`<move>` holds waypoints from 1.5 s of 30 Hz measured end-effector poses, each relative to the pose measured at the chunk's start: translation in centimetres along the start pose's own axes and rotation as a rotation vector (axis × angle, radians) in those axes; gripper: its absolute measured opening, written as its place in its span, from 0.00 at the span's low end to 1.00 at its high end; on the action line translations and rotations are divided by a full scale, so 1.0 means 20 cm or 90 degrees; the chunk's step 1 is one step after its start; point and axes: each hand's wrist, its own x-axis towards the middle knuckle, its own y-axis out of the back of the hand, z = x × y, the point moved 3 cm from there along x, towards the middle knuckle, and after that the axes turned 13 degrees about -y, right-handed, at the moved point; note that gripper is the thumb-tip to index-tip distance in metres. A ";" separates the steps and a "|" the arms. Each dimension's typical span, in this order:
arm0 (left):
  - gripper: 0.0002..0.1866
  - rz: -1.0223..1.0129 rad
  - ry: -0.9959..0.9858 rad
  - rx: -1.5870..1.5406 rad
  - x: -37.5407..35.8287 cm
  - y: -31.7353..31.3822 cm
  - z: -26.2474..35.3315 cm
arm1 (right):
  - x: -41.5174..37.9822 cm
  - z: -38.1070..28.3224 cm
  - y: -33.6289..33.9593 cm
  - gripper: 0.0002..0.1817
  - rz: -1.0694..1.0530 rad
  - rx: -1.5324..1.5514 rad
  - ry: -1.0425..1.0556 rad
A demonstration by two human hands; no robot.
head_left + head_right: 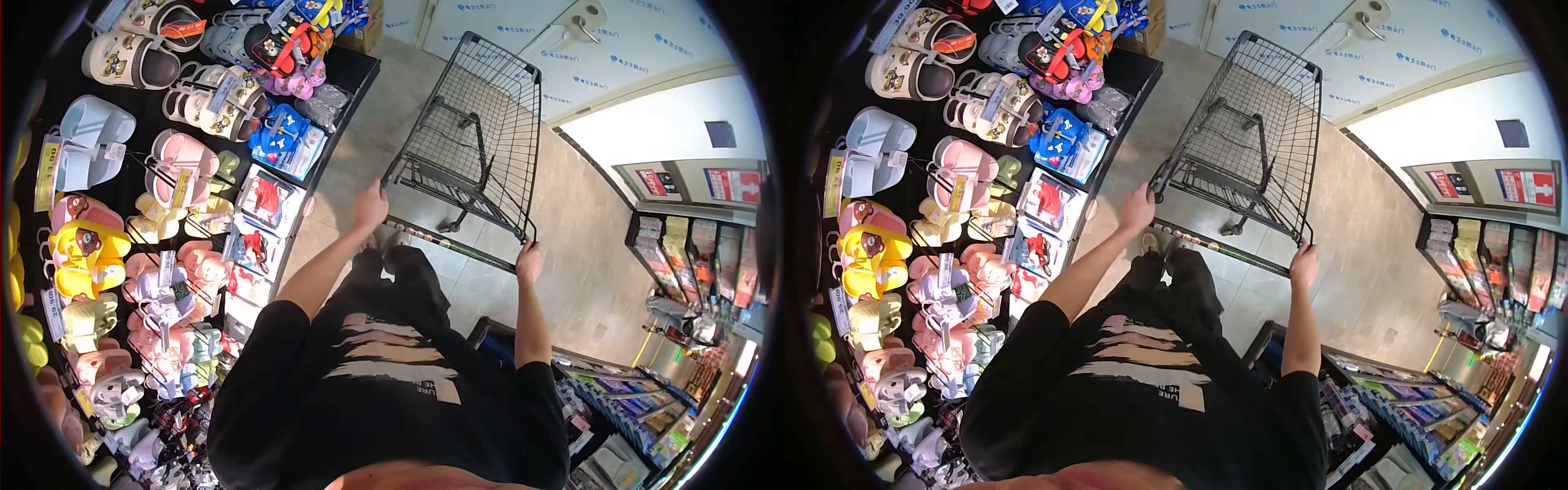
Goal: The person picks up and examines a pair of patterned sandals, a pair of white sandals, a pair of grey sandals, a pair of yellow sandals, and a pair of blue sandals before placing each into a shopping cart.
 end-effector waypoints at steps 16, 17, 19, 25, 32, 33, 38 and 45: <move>0.32 -0.322 0.016 -0.227 0.10 -0.08 -0.15 | 0.12 -0.95 -0.12 0.26 -0.042 0.293 0.506; 0.27 -0.226 -0.098 -0.086 0.10 -0.03 -0.27 | 0.11 -1.02 -0.19 0.28 -0.053 0.328 0.513; 0.24 -0.149 -0.090 0.089 0.02 0.02 -0.53 | 0.15 -1.11 -0.35 0.30 -0.108 0.343 0.466; 0.36 -0.441 0.086 0.123 -0.40 0.26 -1.05 | 0.17 -1.11 -0.73 0.40 -0.377 0.155 0.319; 0.30 -0.309 0.171 -0.040 -0.62 0.23 -1.45 | 0.33 -1.02 -0.73 0.30 -0.418 -0.041 0.327; 0.28 -0.266 0.214 -0.082 -0.60 0.21 -1.45 | 0.35 -1.02 -0.73 0.33 -0.406 -0.116 0.334; 0.34 -0.090 0.103 -0.047 -0.29 -0.03 -1.61 | 0.40 -1.29 -0.49 0.34 -0.544 -0.527 0.307; 0.30 0.008 0.145 -0.153 0.20 0.24 -1.20 | 0.46 -2.50 -0.36 0.16 -0.721 -0.414 0.676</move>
